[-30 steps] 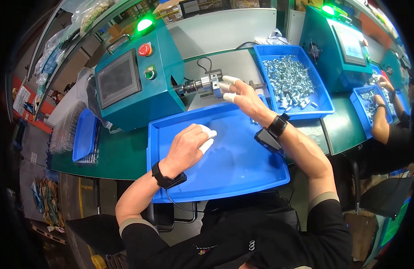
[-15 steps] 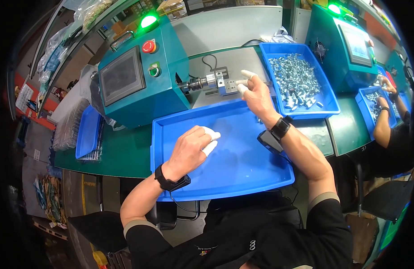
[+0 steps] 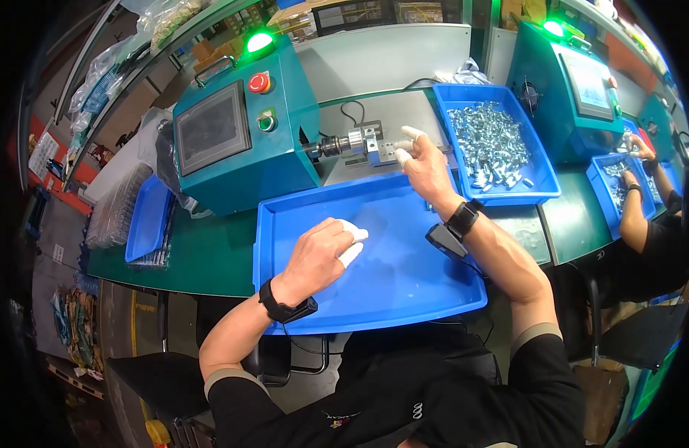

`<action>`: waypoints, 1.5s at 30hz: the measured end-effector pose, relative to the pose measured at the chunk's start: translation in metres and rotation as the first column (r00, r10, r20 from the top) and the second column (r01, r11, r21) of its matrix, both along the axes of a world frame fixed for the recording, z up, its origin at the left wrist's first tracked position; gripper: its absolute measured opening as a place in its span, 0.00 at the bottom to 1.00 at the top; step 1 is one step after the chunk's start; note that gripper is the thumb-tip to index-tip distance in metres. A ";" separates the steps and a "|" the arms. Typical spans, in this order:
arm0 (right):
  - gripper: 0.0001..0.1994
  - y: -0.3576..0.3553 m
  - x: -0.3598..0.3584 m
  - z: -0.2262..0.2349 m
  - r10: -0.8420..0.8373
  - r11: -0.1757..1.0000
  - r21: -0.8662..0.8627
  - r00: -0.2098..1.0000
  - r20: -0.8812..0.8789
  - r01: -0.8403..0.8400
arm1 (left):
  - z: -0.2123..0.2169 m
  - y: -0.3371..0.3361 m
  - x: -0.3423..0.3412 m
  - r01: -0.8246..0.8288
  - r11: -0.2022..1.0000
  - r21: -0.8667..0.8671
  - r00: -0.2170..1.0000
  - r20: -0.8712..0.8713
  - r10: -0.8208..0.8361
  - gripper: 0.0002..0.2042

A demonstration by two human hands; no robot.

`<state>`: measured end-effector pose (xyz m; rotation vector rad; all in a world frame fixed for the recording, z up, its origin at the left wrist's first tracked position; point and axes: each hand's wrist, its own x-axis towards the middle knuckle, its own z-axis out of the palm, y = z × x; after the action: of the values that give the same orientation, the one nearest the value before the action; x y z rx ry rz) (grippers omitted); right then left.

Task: The person picks up a metal component from a blue tray, inserts it into the machine, and removes it after the light changes. The processed component is then placed into a separate blue tray before the cycle repeats.

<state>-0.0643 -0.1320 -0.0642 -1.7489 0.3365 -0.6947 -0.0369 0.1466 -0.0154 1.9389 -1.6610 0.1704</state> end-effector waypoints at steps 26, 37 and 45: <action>0.30 -0.067 -0.016 0.050 -0.338 0.694 -0.709 0.926 -0.168 0.125 | -0.005 -0.040 -0.001 0.032 0.994 0.108 0.998 -0.052 -0.026 0.10; 0.29 -0.161 -0.126 0.014 -0.582 0.686 -0.480 0.808 0.089 0.547 | -0.045 -0.153 0.034 0.093 0.994 0.055 0.988 0.121 -0.099 0.10; 0.26 -0.142 -0.138 0.000 -0.492 0.768 -0.302 0.823 0.285 0.564 | -0.061 -0.179 0.023 -0.039 0.979 0.202 0.947 0.319 -0.028 0.10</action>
<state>-0.2021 -0.2742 -0.0640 -1.9373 0.6137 -1.4109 -0.0134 -0.0320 -0.0762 2.1605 -1.9485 0.3437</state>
